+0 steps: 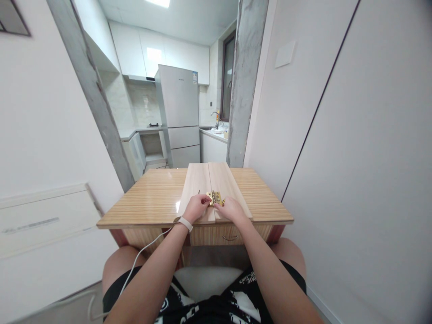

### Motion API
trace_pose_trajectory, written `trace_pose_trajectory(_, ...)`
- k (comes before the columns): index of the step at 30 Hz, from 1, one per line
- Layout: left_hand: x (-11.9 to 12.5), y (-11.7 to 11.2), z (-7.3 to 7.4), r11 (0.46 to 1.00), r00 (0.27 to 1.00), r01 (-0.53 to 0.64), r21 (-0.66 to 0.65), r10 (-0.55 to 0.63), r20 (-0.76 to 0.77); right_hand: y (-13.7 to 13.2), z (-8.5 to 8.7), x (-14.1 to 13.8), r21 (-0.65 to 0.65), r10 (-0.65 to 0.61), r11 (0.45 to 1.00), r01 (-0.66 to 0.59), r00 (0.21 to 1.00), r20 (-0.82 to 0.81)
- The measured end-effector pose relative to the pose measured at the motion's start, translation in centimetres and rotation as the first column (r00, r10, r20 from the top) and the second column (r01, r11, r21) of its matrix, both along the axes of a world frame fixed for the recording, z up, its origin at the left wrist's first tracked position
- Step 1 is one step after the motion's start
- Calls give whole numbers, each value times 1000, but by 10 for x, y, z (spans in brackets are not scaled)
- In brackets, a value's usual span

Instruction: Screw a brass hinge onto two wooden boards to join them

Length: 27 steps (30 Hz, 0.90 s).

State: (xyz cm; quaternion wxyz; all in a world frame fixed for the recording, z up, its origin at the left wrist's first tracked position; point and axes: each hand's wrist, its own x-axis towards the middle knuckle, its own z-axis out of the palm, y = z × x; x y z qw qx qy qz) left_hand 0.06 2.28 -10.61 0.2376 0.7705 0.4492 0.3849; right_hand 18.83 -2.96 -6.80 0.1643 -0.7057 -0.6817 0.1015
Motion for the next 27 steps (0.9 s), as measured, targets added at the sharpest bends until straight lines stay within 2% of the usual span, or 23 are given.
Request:
trace_pose_trajectory(4, 1, -2, 1, 1000, 1000, 10, -7, -10, -12, 1, 6, 3, 59, -18, 998, 22, 998, -55)
trace_pose_trajectory(6, 1, -3, 1, 1000, 1000, -1, -4, 1, -21, 2, 19, 6, 168, -33, 984, 59, 988, -153)
trace_pose_trajectory(8, 1, -2, 0, 1000, 1000, -17, -3, 17, -22, 3, 38, 8, 313, 24, 946, 79, 950, -312)
trace_pose_trajectory(11, -1, -1, -3, 1000, 1000, -14, -6, 14, -4, 7, 65, 10, 455, 205, 885, 103, 790, -578)
trace_pose_trajectory(14, -2, 1, -6, 1000, 1000, -2, -10, 2, 11, 14, 81, 3, 473, 362, 877, 80, 536, -762)
trace_pose_trajectory(18, -3, 3, -10, 1000, 1000, -27, -10, 27, 5, 23, 81, -14, 489, 472, 868, 85, 166, -866)
trace_pose_trajectory(20, -3, 4, -13, 1000, 1000, -31, -2, 31, 5, 27, 77, -22, 491, 491, 864, 116, 30, -871)
trace_pose_trajectory(21, -3, 5, -13, 1000, 1000, -31, 4, 31, 5, 28, 75, -26, 489, 494, 862, 133, -9, -869)
trace_pose_trajectory(23, -4, 5, -14, 999, 999, -32, 13, 32, 2, 31, 73, -33, 487, 497, 859, 156, -35, -867)
trace_pose_trajectory(27, -5, 3, -14, 999, 999, -39, 12, 39, -2, 34, 72, -44, 493, 501, 856, 153, -14, -865)
